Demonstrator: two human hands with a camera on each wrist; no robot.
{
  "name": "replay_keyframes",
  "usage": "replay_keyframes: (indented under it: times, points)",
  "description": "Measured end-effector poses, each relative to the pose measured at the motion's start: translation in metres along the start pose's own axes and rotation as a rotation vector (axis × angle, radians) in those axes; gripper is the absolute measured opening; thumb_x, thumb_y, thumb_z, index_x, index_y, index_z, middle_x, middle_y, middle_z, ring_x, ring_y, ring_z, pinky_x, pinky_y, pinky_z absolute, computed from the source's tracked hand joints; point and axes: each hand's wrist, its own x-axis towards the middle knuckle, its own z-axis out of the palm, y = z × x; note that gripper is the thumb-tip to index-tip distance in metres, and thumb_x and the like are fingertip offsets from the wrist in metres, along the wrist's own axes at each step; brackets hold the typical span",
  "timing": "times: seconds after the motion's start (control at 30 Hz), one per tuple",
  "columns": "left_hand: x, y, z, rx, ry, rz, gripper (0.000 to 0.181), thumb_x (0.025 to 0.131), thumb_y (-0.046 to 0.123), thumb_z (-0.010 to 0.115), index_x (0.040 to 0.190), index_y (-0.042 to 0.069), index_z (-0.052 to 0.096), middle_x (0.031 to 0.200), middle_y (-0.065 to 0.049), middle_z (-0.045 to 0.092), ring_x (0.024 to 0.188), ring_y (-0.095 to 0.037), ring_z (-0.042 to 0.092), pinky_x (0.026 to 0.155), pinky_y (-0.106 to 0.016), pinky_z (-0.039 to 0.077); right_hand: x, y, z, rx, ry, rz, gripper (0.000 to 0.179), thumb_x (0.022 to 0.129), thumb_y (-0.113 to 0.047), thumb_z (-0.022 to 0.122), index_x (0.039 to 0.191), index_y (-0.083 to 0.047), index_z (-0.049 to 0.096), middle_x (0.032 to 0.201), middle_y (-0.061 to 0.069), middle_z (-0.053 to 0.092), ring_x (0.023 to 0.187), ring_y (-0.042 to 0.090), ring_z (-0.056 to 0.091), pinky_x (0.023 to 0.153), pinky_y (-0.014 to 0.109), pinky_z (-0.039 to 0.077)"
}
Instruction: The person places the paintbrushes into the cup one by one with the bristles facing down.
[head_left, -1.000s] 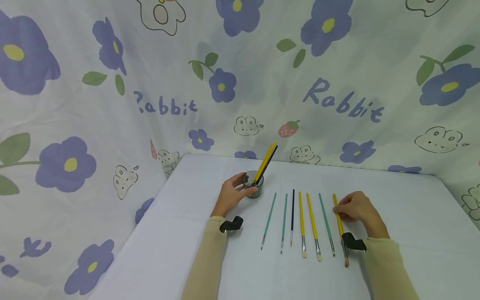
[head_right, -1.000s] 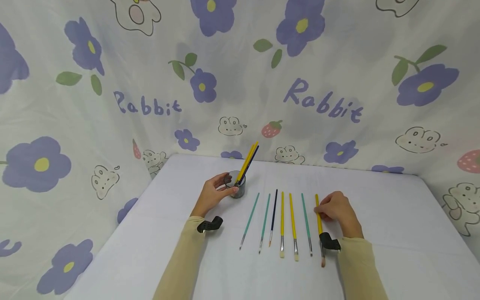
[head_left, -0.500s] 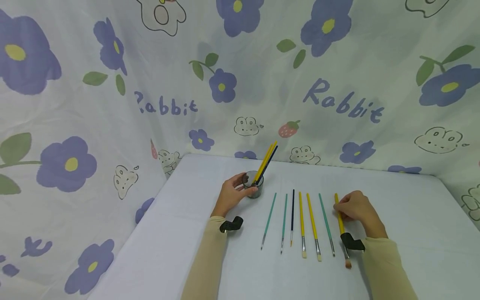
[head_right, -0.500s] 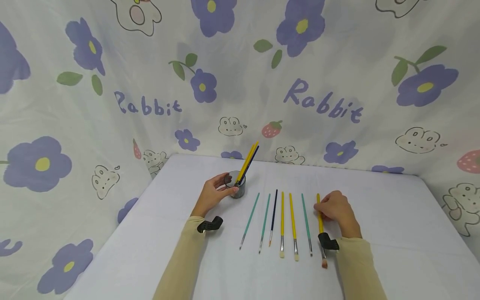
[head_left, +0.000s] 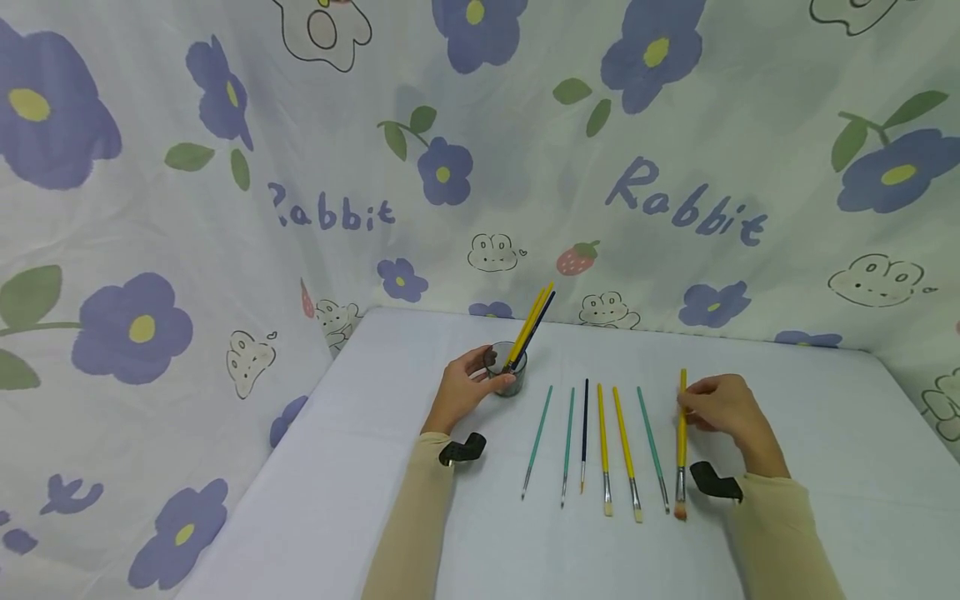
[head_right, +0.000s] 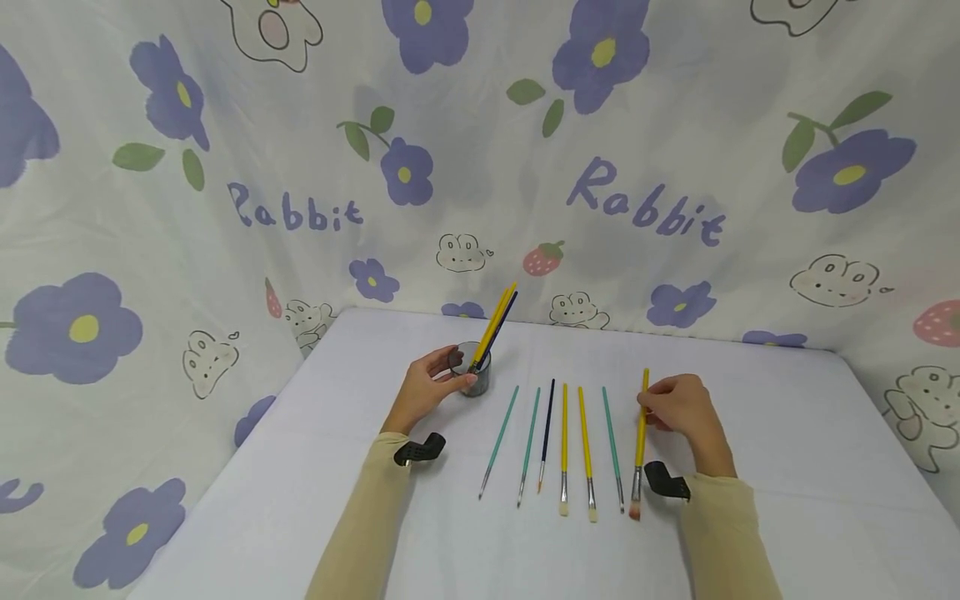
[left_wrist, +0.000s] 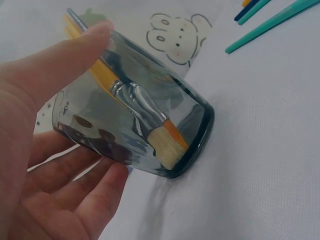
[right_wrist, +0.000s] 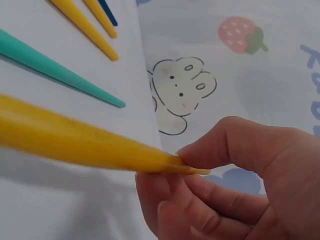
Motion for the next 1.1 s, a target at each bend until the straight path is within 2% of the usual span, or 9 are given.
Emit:
replay_keyframes:
  times: [0.2, 0.3, 0.47, 0.63, 0.87, 1.1]
  points:
    - [-0.001, 0.001, -0.001, -0.033, -0.010, -0.005, 0.086, 0.078, 0.040, 0.092, 0.150, 0.010, 0.055, 0.142, -0.013, 0.064, 0.140, -0.030, 0.056, 0.115, -0.044, 0.053, -0.001, 0.000, -0.004, 0.087, 0.012, 0.014, 0.049, 0.099, -0.022, 0.064, 0.132, 0.013, 0.058, 0.111, 0.026, 0.072, 0.077, 0.014, 0.075, 0.068, 0.027, 0.066]
    - [-0.001, 0.000, -0.001, -0.030, -0.013, -0.003, 0.087, 0.079, 0.041, 0.091, 0.150, 0.009, 0.054, 0.141, -0.014, 0.064, 0.140, -0.030, 0.056, 0.115, -0.044, 0.053, -0.002, -0.002, -0.005, 0.122, 0.022, 0.019, 0.050, 0.099, -0.024, 0.064, 0.135, 0.011, 0.057, 0.113, 0.023, 0.072, 0.077, 0.012, 0.075, 0.069, 0.026, 0.066]
    - [-0.001, -0.002, -0.002, -0.021, -0.010, -0.002, 0.087, 0.079, 0.044, 0.090, 0.150, 0.009, 0.054, 0.141, -0.013, 0.064, 0.140, -0.030, 0.057, 0.114, -0.043, 0.053, -0.003, -0.006, -0.006, 0.194, 0.034, -0.010, 0.052, 0.100, -0.024, 0.063, 0.138, 0.010, 0.054, 0.098, 0.005, 0.074, 0.075, 0.007, 0.074, 0.069, 0.024, 0.066]
    - [0.000, -0.003, -0.001, -0.024, -0.008, 0.004, 0.087, 0.078, 0.045, 0.091, 0.149, 0.012, 0.056, 0.140, -0.011, 0.065, 0.139, -0.030, 0.057, 0.114, -0.042, 0.054, -0.004, -0.010, -0.005, 0.280, 0.054, -0.023, 0.053, 0.099, -0.024, 0.065, 0.139, 0.010, 0.052, 0.084, -0.014, 0.069, 0.071, 0.003, 0.075, 0.067, 0.021, 0.065]
    - [0.001, -0.004, -0.002, -0.034, -0.002, -0.007, 0.087, 0.076, 0.043, 0.092, 0.149, 0.013, 0.056, 0.140, -0.010, 0.065, 0.140, -0.029, 0.057, 0.113, -0.042, 0.054, -0.004, -0.014, -0.003, 0.365, 0.097, -0.019, 0.051, 0.099, -0.028, 0.066, 0.135, 0.006, 0.053, 0.079, -0.021, 0.067, 0.071, 0.001, 0.075, 0.066, 0.020, 0.065]
    - [0.001, -0.001, -0.001, -0.038, -0.001, -0.014, 0.086, 0.077, 0.041, 0.092, 0.150, 0.014, 0.055, 0.142, -0.010, 0.064, 0.141, -0.030, 0.056, 0.114, -0.043, 0.054, -0.005, -0.019, 0.003, 0.482, 0.138, -0.003, 0.034, 0.099, -0.023, 0.067, 0.125, -0.002, 0.058, 0.075, -0.024, 0.068, 0.069, 0.000, 0.075, 0.065, 0.020, 0.064]
